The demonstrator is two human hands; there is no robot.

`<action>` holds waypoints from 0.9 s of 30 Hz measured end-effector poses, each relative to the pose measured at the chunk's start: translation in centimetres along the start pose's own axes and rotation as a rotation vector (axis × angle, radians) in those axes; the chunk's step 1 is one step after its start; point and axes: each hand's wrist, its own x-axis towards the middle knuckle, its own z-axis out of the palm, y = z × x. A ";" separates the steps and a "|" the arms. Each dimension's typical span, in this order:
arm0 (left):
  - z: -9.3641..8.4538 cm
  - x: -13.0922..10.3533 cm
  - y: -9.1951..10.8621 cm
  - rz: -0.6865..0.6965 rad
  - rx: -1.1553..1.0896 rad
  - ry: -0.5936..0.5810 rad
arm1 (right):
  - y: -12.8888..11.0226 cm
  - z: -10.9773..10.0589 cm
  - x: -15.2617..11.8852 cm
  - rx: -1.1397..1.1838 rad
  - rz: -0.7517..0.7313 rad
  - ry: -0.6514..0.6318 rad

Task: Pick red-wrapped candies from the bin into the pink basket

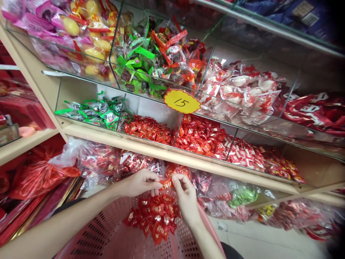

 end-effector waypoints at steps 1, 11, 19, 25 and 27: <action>0.0 0.0 -0.1 0.004 -0.001 -0.002 | 0.0 0.0 0.0 0.043 0.043 -0.036; 0.0 -0.1 0.3 0.044 0.074 0.023 | 0.1 1.0 -0.7 0.294 0.272 -0.181; -0.1 -0.1 0.1 0.064 0.164 0.076 | -0.4 -1.7 -0.5 0.125 0.211 -0.197; -0.6 -0.1 -0.3 0.081 0.238 0.100 | 1.1 -5.7 -1.3 -0.146 0.140 -0.261; -0.6 0.0 -0.4 0.082 0.257 0.103 | 1.3 -6.0 -1.7 -0.157 0.191 -0.321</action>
